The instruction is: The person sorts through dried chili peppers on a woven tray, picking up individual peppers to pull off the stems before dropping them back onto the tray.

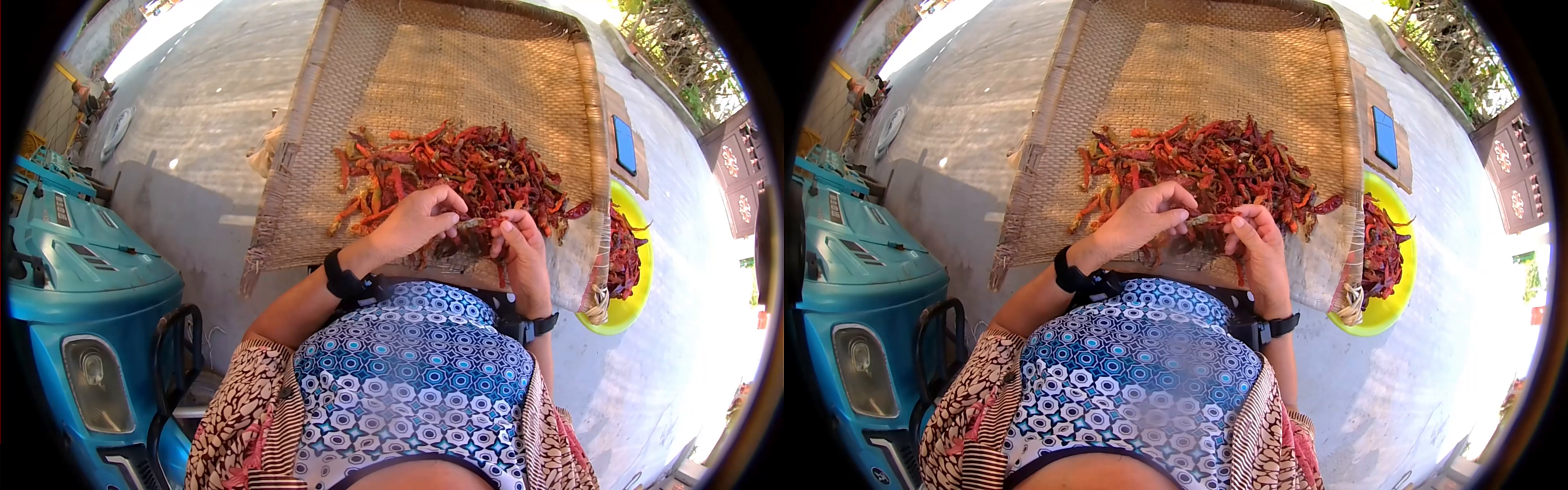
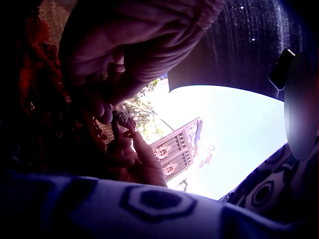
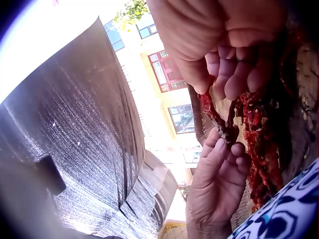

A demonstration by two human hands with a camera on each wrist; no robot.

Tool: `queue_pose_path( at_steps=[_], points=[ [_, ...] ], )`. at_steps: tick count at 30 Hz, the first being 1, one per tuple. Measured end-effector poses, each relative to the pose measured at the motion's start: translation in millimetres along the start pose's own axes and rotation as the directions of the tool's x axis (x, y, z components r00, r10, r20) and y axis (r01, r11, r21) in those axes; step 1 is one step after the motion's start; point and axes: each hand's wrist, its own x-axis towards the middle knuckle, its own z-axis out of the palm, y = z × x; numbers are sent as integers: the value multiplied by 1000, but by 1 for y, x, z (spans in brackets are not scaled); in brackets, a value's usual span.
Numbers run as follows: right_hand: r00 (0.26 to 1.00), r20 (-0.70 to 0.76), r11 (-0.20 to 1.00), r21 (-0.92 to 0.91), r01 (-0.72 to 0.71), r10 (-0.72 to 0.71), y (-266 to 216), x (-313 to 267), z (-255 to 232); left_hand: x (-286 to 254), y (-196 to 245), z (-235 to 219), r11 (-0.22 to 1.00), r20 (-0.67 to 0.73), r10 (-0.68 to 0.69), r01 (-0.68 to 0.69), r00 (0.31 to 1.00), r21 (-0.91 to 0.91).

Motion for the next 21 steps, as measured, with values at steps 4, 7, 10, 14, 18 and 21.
queue_pose_path(
  at_steps=[4,7,10,14,18,21],
  points=[
    [1000,-21,1000,-12,3,-3,0,-1,3,1,-1,0,1000,11,-22,22,1000,14],
    [1000,-29,1000,-26,6,-6,1,0,3,1,0,1,1000,30,-28,28,999,5],
    [1000,-14,1000,-27,5,-5,2,-1,1,1,-3,3,999,4,2,-2,1000,-43],
    [1000,4,999,-28,17,-17,3,0,0,1,-3,3,999,18,-6,6,1000,-35],
    [1000,11,998,-56,16,-15,4,0,-1,1,-4,3,1000,26,-18,19,999,-19],
    [1000,7,998,-61,14,-14,5,1,-2,2,-6,1,999,51,-40,40,998,-11]
  ],
)
